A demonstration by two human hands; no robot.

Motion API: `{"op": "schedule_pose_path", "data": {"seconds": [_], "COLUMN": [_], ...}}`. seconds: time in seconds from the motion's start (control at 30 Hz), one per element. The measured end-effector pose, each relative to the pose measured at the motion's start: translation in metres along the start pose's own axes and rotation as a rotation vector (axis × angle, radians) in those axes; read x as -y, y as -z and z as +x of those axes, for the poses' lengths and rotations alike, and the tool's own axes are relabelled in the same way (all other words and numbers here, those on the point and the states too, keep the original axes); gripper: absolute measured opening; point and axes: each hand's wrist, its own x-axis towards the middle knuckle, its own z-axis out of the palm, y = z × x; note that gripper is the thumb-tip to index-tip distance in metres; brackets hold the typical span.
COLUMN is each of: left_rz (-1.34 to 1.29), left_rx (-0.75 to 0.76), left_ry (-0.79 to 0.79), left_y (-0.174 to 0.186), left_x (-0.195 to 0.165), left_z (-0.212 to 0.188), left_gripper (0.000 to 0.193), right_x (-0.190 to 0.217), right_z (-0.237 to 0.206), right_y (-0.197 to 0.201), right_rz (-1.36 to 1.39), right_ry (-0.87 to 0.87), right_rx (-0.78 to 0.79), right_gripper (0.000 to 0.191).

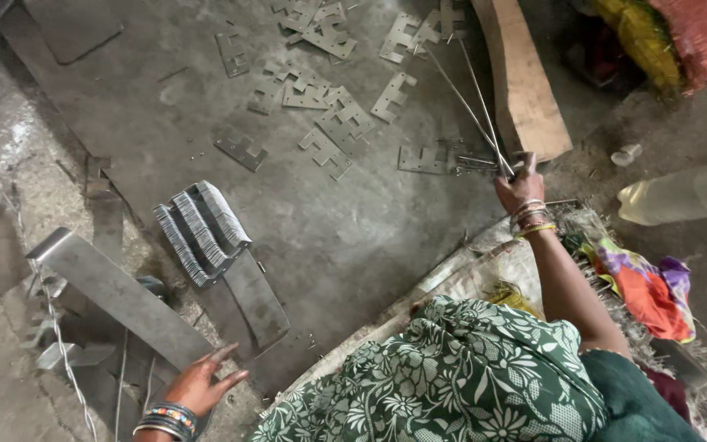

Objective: The person sits on the floor and assembles small metal brackets by inserting pins into pre-drilled holes. They pick up brackets from a pile, align them, insert pins, and place the finished units into a stack.

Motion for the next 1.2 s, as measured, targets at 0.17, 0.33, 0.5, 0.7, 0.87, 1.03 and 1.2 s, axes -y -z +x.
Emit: {"op": "schedule_pose_path", "data": {"seconds": [0.17,0.33,0.5,0.7,0.87,1.03,1.2], "left_rz": [-0.012,0.001,-0.038,0.128,0.250,0.257,0.209], "left_rx": [-0.178,-0.062,-0.042,0.137,0.144,-0.013,-0.052], "left_ry": [-0.075,0.002,-0.022,0.028,-0.121,-0.421,-0.319], "left_y": [-0.010,-0.014,-0.019,-0.008,-0.001,-0.006,0.009], "left_x": [0.013,0.016,0.009,-0.029,-0.074,-0.131,-0.168], "left_z": [0.006,0.004,0.007,0.028,0.045,0.086,0.138], "left_gripper": [0.069,0.071,0.073,0.075,0.072,0.075,0.117], "right_x": [0.031,0.061,0.077,0.081,0.102,0.119,0.141], "right_z": [0.003,0.024,0.010,-0.045,-0.031,0.040,0.074], "right_y": [-0.010,-0.034,-0.064,-0.064,-0.064,-0.082,-0.099], "right_rz": [0.218,0.136,-0.101,0.103,0.272,0.486,0.504], "right_ry": [0.211,0.050,0.322,0.007,0.182,0.004,-0.232], "right_rx": [-0.101,-0.089,-0.211,0.436,0.272,0.284,0.154], "right_gripper": [0.054,0.048,0.045,0.047,0.040,0.071,0.067]}}
